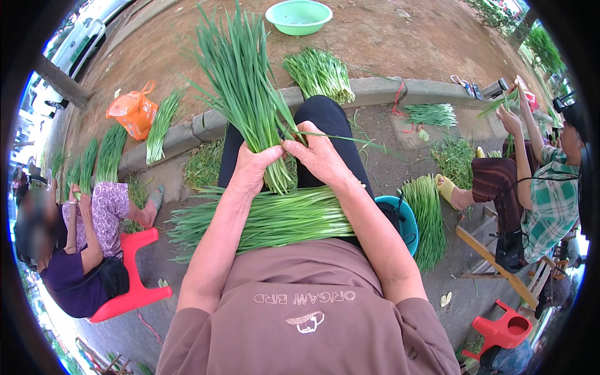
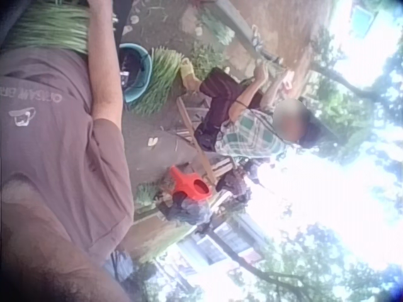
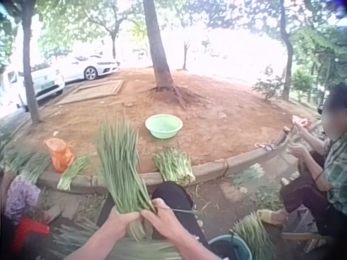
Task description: The person sorts bundles of green stalks by hand, gathering them into neat piles and placing them on their lap and the surrounding area while seated outdoors with others.
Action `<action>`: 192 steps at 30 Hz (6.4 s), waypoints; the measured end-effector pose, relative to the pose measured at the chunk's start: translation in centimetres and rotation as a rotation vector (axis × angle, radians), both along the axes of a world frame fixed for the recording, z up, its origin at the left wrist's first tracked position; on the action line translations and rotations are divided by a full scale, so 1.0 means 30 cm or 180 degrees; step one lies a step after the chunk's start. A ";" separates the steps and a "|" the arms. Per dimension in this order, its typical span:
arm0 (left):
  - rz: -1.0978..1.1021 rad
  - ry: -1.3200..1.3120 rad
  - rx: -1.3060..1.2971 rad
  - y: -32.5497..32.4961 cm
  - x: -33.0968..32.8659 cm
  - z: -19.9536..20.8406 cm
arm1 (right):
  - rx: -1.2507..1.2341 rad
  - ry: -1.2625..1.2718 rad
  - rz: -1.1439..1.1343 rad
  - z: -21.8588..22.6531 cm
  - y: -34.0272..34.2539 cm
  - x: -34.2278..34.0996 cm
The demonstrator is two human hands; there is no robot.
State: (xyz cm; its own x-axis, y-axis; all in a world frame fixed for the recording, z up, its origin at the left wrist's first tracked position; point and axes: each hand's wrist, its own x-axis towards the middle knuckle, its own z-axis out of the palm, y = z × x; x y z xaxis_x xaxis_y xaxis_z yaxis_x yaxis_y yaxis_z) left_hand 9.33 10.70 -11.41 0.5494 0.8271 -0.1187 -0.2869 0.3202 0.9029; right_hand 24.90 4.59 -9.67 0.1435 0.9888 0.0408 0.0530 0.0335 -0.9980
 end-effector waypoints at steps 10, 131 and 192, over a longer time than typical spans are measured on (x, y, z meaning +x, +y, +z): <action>0.0276 -0.0381 -0.0441 0.007 -0.036 -0.002 | 0.0579 0.3793 -0.1811 -0.013 0.006 0.143; 0.0673 -0.0521 -0.0547 0.017 -0.033 -0.009 | -0.0446 0.0291 -0.0330 -0.004 -0.001 0.015; 0.0383 -0.0583 -0.0578 0.000 -0.037 -0.002 | -0.0804 0.1924 0.0341 0.000 0.000 0.014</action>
